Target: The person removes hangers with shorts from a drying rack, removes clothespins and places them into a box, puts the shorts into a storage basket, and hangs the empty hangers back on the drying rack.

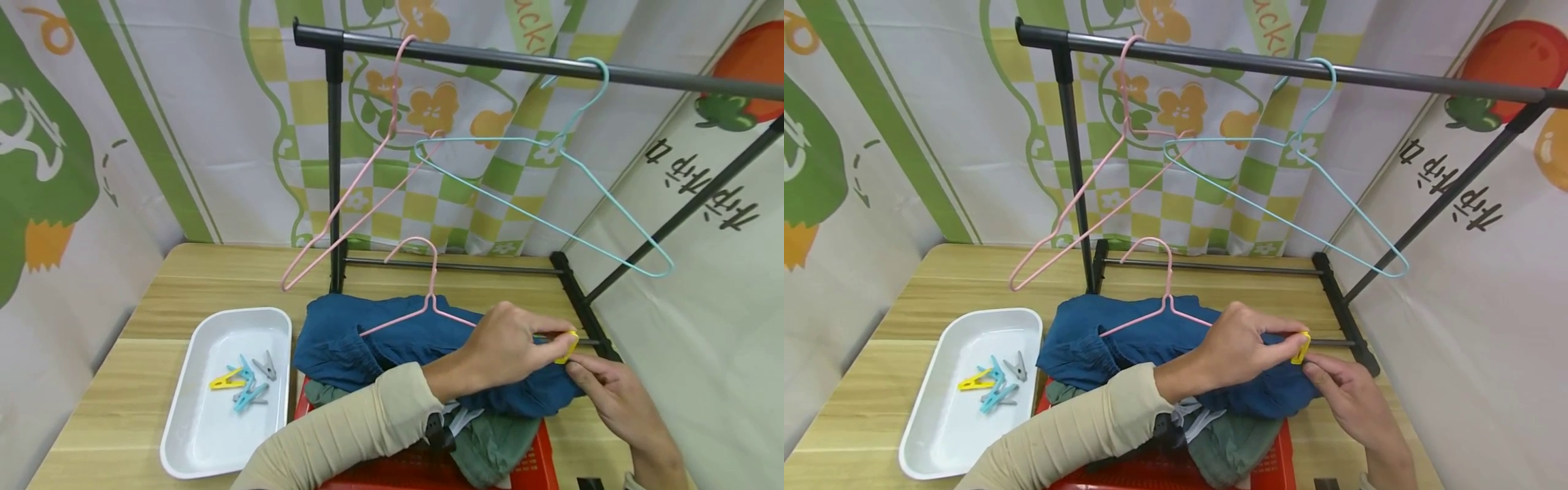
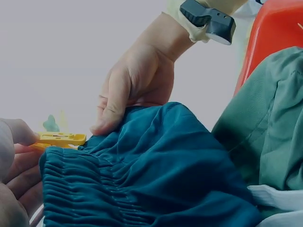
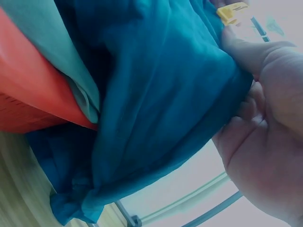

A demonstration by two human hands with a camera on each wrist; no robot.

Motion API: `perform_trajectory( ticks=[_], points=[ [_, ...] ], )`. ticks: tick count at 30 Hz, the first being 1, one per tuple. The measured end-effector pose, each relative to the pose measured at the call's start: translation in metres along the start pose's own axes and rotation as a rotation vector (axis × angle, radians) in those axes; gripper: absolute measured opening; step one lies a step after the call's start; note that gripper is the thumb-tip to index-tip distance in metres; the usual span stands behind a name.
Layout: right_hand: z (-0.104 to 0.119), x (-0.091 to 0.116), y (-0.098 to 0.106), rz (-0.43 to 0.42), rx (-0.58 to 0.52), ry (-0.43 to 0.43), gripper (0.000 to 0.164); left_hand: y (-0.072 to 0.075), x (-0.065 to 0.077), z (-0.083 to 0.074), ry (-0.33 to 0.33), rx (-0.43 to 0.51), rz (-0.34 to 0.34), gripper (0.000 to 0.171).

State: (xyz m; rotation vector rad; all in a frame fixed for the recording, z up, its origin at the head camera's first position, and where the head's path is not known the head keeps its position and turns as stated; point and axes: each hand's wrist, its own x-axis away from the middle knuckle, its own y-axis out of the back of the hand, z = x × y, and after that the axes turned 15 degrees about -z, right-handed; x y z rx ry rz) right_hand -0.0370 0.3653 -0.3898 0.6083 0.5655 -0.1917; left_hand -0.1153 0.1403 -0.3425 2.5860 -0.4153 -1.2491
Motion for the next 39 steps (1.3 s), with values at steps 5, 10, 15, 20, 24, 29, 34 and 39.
perform_trajectory(
  ticks=[5,10,15,20,24,29,34,39],
  points=[
    [-0.002,-0.002,-0.001,-0.005,-0.015,0.007,0.034,0.005,-0.003,-0.002,0.036,0.052,0.033,0.02],
    [-0.005,-0.003,-0.002,-0.012,-0.032,0.01,0.034,0.012,-0.002,-0.003,0.096,0.062,0.131,0.03],
    [-0.006,-0.004,-0.005,0.0,-0.08,-0.009,0.032,0.03,0.004,-0.003,0.07,0.067,0.15,0.035],
    [-0.006,-0.005,-0.006,0.028,-0.07,-0.052,0.026,0.062,0.018,-0.005,0.007,0.049,0.115,0.033],
    [-0.008,-0.002,-0.007,0.036,-0.084,-0.074,0.025,0.096,0.037,-0.005,0.039,0.088,0.059,0.034],
    [-0.011,0.005,-0.008,0.006,-0.173,-0.098,0.029,0.131,0.064,-0.002,0.07,0.128,-0.079,0.036],
    [-0.013,0.004,-0.009,0.021,-0.194,-0.111,0.029,0.163,0.084,0.0,0.072,0.041,-0.189,0.037],
    [-0.014,0.0,-0.012,0.018,-0.294,-0.095,0.031,0.2,0.107,0.006,0.102,-0.104,-0.278,0.04]
  ],
)
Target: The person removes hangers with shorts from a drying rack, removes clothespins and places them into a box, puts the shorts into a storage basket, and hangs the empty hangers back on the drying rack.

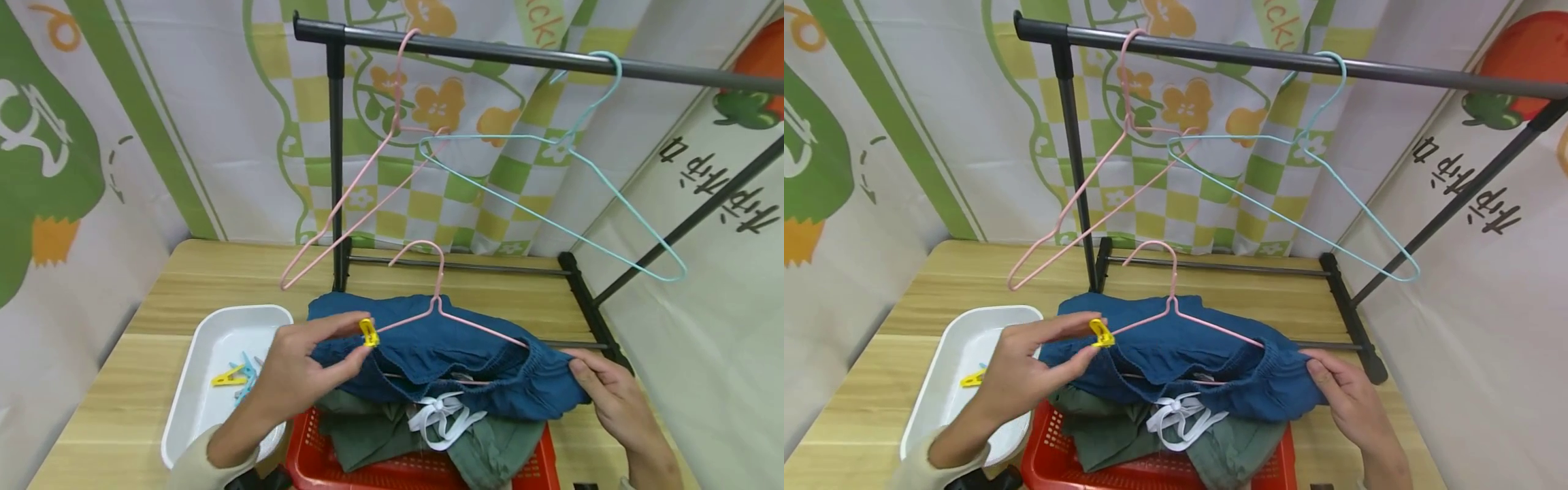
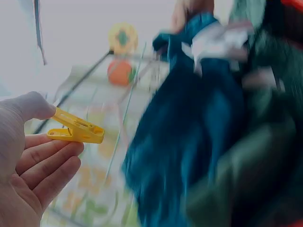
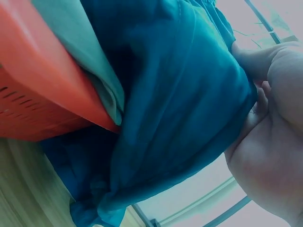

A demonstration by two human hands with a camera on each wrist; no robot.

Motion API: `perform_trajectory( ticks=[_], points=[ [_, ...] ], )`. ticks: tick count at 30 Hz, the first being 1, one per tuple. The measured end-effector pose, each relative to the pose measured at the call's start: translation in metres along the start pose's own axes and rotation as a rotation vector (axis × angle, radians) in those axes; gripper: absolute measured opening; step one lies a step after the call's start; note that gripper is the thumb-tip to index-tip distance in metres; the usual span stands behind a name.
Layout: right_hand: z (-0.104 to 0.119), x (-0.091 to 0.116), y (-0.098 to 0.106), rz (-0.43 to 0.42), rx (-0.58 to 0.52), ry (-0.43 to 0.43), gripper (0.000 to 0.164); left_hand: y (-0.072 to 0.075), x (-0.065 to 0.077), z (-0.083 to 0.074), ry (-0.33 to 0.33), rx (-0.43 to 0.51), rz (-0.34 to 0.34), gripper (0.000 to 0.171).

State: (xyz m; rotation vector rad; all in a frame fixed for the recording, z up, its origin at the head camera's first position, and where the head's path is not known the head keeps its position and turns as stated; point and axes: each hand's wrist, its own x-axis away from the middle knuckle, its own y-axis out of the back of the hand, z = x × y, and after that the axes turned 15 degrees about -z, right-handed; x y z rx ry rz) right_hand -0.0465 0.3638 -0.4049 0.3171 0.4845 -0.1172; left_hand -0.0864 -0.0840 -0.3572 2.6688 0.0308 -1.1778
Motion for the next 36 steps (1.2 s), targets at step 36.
perform_trajectory(
  ticks=[36],
  points=[
    [-0.006,-0.002,-0.002,-0.069,-0.087,0.043,0.027,0.129,0.089,0.096,0.477,-0.693,0.244,0.033]
  ],
)
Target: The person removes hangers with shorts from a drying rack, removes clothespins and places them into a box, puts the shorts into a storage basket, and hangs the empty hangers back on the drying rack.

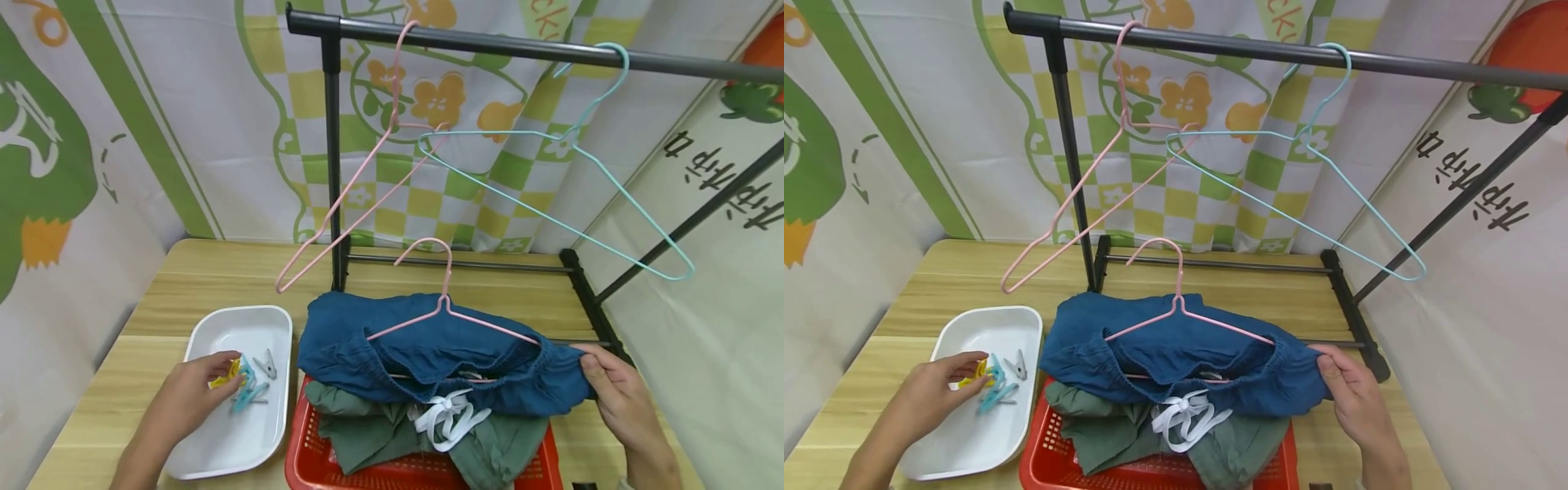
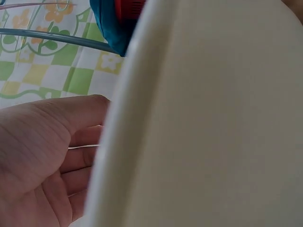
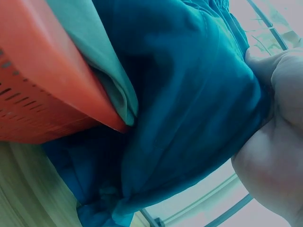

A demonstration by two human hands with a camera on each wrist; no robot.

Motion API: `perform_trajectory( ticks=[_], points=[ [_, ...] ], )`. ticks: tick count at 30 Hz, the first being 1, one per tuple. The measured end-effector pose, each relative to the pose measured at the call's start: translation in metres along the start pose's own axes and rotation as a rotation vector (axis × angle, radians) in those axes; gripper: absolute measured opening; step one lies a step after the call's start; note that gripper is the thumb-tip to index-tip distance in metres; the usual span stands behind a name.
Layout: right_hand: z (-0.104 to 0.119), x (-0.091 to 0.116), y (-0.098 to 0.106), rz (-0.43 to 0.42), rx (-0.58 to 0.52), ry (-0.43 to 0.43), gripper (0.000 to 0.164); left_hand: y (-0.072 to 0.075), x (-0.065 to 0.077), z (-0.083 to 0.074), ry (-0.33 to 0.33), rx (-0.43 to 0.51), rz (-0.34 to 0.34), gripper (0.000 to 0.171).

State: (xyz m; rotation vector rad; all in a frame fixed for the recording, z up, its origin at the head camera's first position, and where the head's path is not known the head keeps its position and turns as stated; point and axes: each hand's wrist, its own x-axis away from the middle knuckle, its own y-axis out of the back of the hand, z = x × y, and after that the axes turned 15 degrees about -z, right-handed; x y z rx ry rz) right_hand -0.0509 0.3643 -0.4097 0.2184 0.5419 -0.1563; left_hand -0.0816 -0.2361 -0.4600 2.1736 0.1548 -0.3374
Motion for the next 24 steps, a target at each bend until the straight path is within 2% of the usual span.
perform_trajectory(
  ticks=[7,11,19,24],
  points=[
    [0.001,-0.001,-0.001,-0.006,-0.014,0.009,0.028,-0.002,0.001,-0.004,0.021,-0.046,0.15,0.032],
    [0.003,-0.002,-0.002,-0.008,-0.026,-0.004,0.029,-0.002,0.001,-0.005,0.01,-0.076,0.178,0.033],
    [0.004,0.0,-0.002,-0.022,0.015,-0.01,0.029,-0.005,0.003,-0.003,-0.016,-0.109,0.149,0.037],
    [0.005,0.001,-0.002,-0.022,0.018,-0.005,0.029,-0.003,0.004,-0.014,-0.043,-0.083,0.055,0.043]
  ],
)
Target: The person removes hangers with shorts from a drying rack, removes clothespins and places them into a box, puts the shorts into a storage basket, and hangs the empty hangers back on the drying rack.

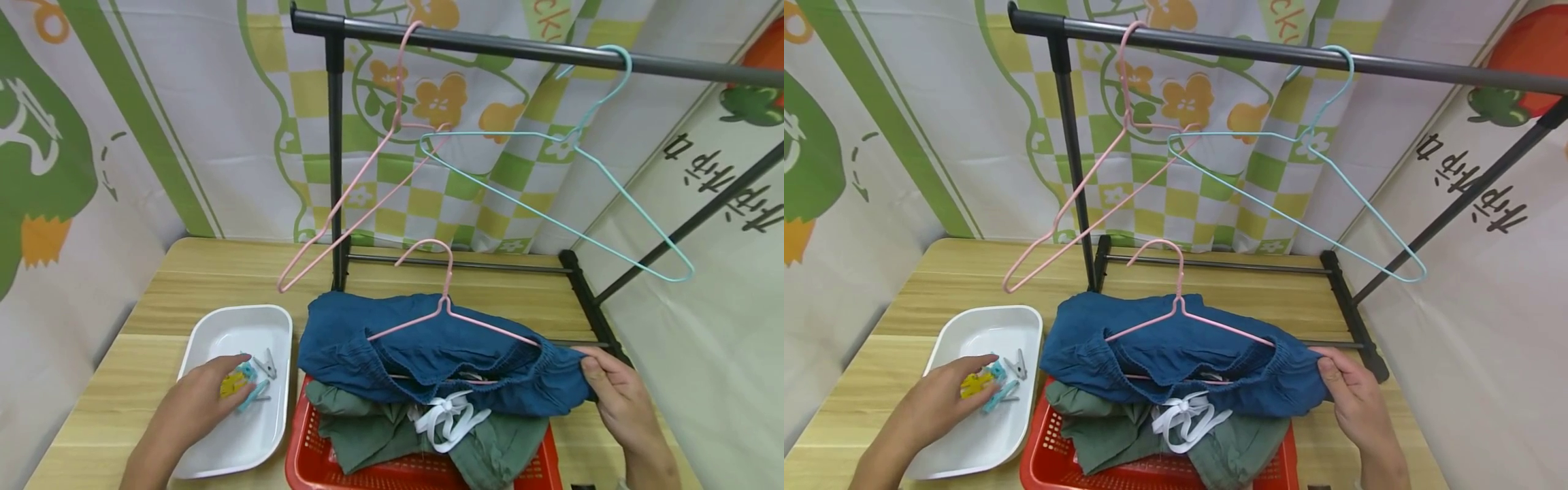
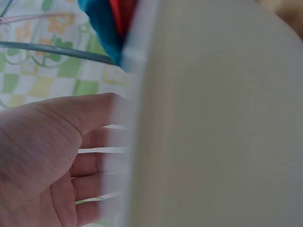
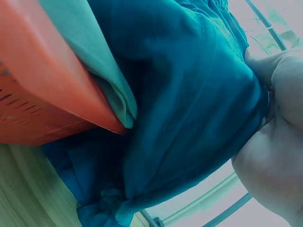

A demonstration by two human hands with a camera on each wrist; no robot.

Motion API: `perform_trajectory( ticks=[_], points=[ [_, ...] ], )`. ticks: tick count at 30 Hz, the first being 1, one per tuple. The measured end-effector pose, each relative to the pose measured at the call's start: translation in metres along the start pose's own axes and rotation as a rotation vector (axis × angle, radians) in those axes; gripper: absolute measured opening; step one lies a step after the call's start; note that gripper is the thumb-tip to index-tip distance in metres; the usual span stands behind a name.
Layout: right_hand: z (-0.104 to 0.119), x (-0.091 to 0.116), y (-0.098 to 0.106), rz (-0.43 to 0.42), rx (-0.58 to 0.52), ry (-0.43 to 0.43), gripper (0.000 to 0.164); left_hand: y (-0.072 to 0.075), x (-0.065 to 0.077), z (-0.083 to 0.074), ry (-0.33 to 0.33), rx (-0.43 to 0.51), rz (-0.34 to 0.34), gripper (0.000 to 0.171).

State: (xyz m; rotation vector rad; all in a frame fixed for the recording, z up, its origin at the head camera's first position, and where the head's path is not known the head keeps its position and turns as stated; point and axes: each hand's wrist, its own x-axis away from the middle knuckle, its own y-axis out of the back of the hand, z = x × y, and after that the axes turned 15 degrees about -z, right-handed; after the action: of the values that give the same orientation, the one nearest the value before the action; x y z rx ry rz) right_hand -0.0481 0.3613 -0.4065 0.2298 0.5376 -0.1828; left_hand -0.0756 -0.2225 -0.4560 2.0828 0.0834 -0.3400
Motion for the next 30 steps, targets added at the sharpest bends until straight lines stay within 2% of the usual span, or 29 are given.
perform_trajectory(
  ticks=[4,8,10,14,18,21,26,30],
  points=[
    [0.001,0.001,0.001,-0.004,0.006,-0.003,0.029,0.008,-0.003,-0.019,-0.047,0.056,-0.087,0.037],
    [0.0,0.002,0.002,-0.011,0.013,-0.006,0.029,0.013,-0.009,-0.041,-0.135,0.169,-0.178,0.034],
    [0.0,0.002,0.002,-0.015,0.011,-0.009,0.028,0.012,-0.013,-0.052,-0.172,0.231,-0.194,0.038],
    [-0.001,0.003,0.002,-0.022,-0.031,-0.008,0.03,0.008,-0.02,-0.075,-0.247,0.347,-0.137,0.043],
    [-0.002,0.005,-0.001,-0.031,-0.117,-0.004,0.03,0.002,-0.026,-0.093,-0.274,0.398,-0.033,0.04],
    [-0.001,0.006,-0.004,-0.053,-0.157,-0.014,0.027,-0.003,-0.031,-0.102,-0.288,0.423,0.007,0.038],
    [0.0,0.004,-0.006,-0.102,-0.194,0.008,0.026,-0.01,-0.037,-0.113,-0.339,0.451,-0.01,0.033],
    [-0.001,0.002,-0.004,-0.105,-0.264,0.041,0.03,-0.013,-0.042,-0.121,-0.345,0.47,-0.043,0.026]
  ],
)
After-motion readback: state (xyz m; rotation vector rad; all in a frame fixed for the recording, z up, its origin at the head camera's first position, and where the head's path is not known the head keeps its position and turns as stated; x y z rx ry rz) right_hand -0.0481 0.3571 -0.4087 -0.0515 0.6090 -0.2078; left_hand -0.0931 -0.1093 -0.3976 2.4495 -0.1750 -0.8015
